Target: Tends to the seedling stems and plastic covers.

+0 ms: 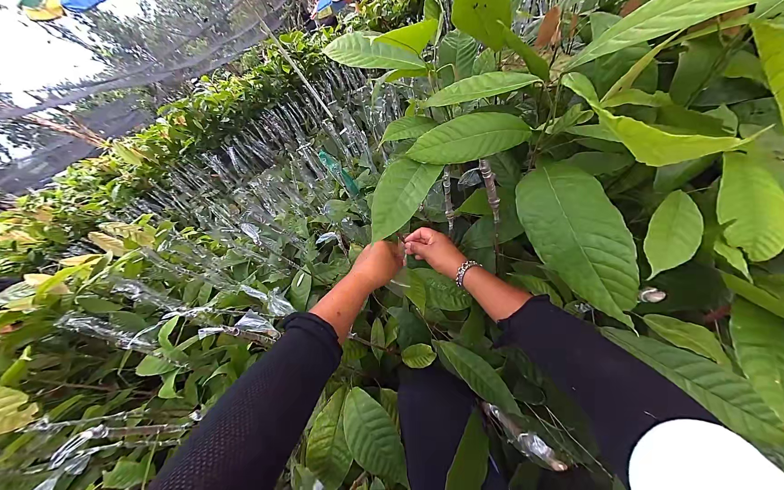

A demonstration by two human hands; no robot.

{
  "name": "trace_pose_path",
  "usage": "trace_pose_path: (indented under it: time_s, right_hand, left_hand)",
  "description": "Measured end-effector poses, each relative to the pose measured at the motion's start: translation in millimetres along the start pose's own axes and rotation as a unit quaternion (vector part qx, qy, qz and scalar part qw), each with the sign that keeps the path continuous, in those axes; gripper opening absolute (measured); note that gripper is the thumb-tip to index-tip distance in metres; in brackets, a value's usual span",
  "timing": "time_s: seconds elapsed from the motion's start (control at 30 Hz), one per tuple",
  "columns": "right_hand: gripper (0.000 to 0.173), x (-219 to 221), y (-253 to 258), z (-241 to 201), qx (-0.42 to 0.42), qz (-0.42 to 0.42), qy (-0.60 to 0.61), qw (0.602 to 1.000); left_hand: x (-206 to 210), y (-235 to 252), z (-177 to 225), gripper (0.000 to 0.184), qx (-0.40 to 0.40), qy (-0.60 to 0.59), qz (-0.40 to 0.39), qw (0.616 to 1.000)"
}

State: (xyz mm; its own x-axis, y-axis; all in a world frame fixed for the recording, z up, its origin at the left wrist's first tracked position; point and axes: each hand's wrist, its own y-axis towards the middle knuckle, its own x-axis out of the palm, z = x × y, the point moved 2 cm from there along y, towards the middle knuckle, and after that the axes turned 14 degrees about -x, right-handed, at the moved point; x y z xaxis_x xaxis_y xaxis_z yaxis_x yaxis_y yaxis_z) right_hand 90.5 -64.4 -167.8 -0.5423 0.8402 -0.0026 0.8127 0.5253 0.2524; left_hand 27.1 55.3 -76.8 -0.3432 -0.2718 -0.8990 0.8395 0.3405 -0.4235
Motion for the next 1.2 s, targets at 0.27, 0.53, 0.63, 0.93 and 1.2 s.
trace_pose_path:
  time_s: [0.27, 0.53, 0.63, 0.93, 1.2]
  right_hand:
    - [0.023, 7.6, -6.1, 9.4, -0.043, -0.004, -0.011, 0.999]
    - [0.023, 0.3, -17.4, 7.4, -0.035, 0.016, -0.009, 0.999]
    - [0.024, 0.9, -21.2, 8.3, -0.053, 0.002, -0.039, 0.998]
    - [0.032, 16.1, -54.7, 7.4, -0.091, -0.085, -0.149, 0.981]
    - [0.029, -15.9, -60.0, 14.6, -0.092, -0.049, -0.079, 0.991]
  left_hand:
    - [38.2, -35.2, -3.0, 0.009, 0.032, -0.285, -0.079, 0.955]
    - [73.0, -62.0, 9.7, 0.015, -0.041, -0.412, -0.106, 0.904]
    - [70.5, -67.7, 20.9, 0.011, 0.003, -0.357, -0.107, 0.928]
    - [-6.3, -60.2, 68.2, 0.026, 0.067, 0.026, -0.166, 0.984]
    - [-17.4, -12.1, 11.7, 0.033, 0.051, 0.197, -0.062, 0.977]
